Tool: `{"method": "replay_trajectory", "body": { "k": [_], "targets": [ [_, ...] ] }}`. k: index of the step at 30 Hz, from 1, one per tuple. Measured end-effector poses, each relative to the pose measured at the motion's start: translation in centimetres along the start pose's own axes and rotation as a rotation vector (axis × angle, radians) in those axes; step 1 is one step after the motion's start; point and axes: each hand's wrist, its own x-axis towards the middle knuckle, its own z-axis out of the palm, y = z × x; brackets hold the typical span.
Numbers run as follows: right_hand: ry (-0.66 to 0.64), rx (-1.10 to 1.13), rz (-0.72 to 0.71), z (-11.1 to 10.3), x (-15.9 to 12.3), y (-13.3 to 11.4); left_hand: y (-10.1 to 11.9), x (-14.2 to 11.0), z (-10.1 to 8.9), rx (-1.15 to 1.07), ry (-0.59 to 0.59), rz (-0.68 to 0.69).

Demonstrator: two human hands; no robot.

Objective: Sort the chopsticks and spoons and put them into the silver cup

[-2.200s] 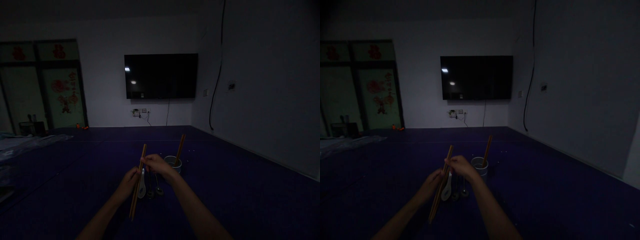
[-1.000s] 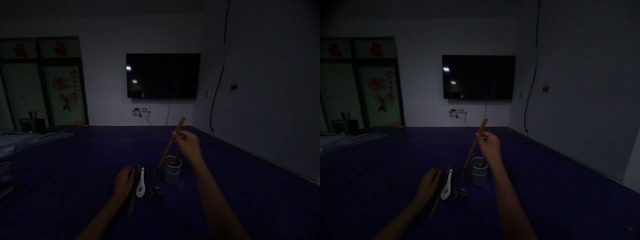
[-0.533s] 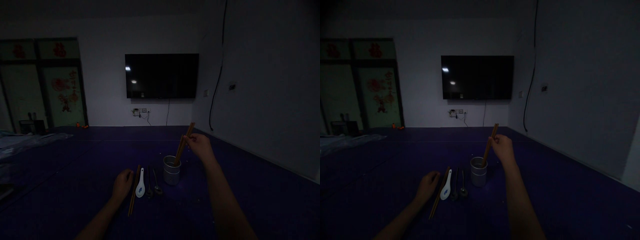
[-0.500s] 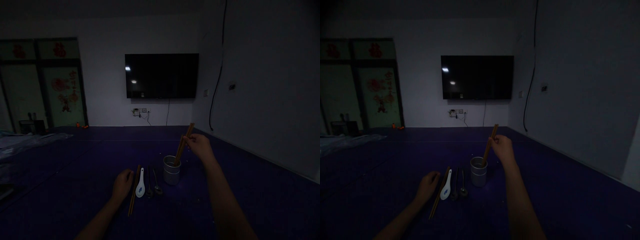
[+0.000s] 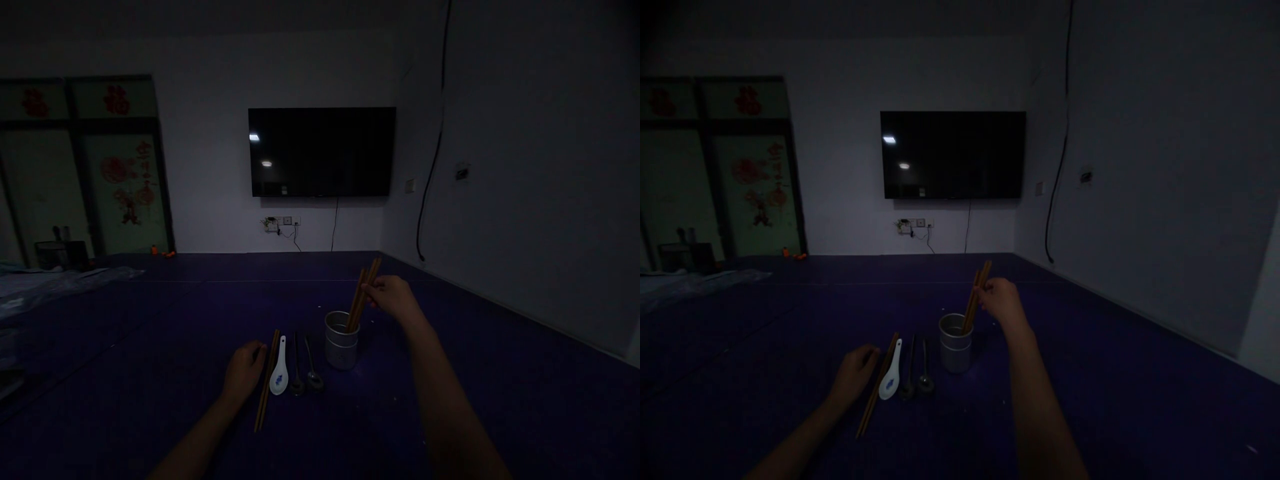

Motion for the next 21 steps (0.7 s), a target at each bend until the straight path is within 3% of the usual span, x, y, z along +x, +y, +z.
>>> {"method": "replay_trajectory", "body": {
  "k": [21],
  "targets": [
    [-0.048, -0.147, 0.024, 0.56, -0.14, 0.05, -0.15, -0.01, 0.08, 0.012, -0.019, 0.008]
  ]
}}
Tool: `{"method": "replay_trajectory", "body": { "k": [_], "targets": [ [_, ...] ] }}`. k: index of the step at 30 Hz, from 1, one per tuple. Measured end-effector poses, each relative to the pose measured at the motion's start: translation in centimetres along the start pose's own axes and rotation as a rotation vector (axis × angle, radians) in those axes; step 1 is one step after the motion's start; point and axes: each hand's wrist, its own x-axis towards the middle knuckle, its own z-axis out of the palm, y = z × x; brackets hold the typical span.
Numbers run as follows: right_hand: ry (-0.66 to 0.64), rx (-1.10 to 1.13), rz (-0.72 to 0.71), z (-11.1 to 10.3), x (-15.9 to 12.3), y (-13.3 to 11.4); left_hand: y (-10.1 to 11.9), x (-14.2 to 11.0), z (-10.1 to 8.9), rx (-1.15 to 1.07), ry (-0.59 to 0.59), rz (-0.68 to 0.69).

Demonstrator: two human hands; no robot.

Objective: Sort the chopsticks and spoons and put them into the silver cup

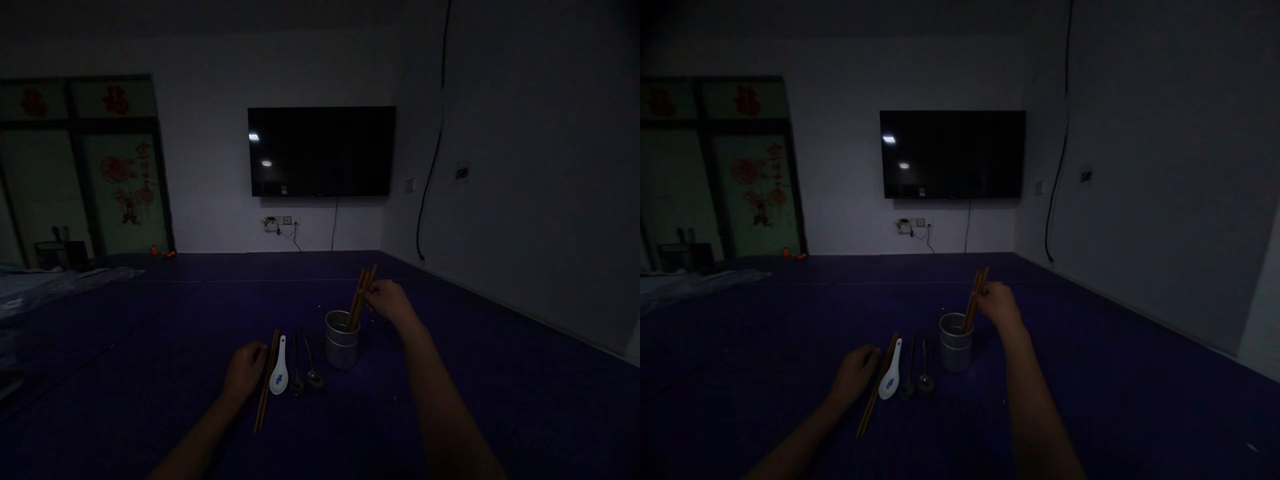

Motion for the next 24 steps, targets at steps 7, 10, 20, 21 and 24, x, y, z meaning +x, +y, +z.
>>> {"method": "replay_trajectory", "body": {
  "k": [7, 10, 20, 21, 24],
  "targets": [
    [-0.049, 0.009, 0.024, 0.8, 0.1, 0.6, -0.1, 0.1, 0.0, 0.007, 0.003, -0.002],
    [-0.07, 0.009, 0.038, 0.9, 0.1, 0.6, 0.0, 0.1, 0.0, 0.008, -0.011, 0.001],
    [-0.104, 0.02, 0.056, 1.2, 0.5, 1.1, 0.5, -0.1, -0.2, 0.018, -0.013, -0.028],
    [-0.102, 0.024, 0.059, 1.3, 0.5, 1.1, 0.5, -0.1, -0.2, 0.014, -0.011, -0.027],
    [-0.091, 0.044, 0.07, 1.4, 0.7, 1.3, 0.5, -0.1, -0.2, -0.003, -0.01, -0.014]
  ]
}}
